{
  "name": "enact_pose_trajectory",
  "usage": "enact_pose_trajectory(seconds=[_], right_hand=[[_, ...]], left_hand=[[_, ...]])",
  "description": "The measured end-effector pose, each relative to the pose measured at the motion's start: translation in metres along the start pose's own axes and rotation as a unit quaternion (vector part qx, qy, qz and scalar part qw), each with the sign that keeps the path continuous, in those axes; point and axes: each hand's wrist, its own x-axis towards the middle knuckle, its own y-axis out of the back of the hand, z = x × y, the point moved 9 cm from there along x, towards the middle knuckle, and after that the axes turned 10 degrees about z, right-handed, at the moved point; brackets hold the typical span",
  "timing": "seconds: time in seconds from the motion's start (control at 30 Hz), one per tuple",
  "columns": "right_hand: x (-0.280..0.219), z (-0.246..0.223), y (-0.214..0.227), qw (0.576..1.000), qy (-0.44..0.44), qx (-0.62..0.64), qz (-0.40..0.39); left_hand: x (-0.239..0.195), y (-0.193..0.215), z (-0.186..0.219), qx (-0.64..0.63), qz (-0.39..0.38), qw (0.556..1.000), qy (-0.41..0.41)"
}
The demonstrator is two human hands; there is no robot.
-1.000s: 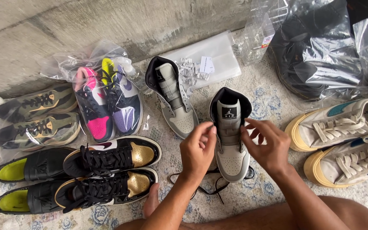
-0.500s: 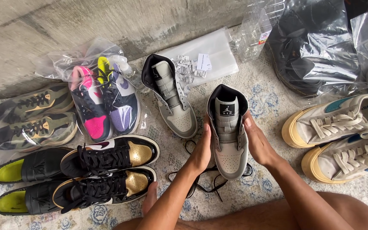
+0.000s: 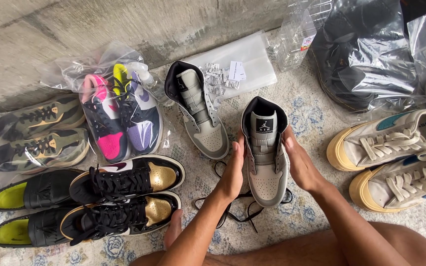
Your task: The person holds a white high-top sneaker, opens the tongue to show the interior, and then threads a black shoelace through the eyelets. They continue to lace the shoe by hand, pulling the laces tight and arranging them.
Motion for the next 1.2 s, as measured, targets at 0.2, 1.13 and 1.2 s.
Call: enact_pose_trajectory(seconds=[0.2, 1.13, 1.2], right_hand=[[-0.009, 0.043, 0.008, 0.977, -0.145, -0.131, -0.084], [0.002, -0.009, 0.003, 0.988, 0.02, -0.151, 0.017], [0.002, -0.003, 0.003, 0.987, -0.006, -0.16, 0.015]], left_hand=[[-0.008, 0.015, -0.048, 0.156, -0.043, 0.975, 0.151], [0.017, 0.043, -0.052, 0.087, 0.067, 0.993, -0.034], [0.015, 0.043, -0.055, 0.097, 0.063, 0.993, -0.008]])
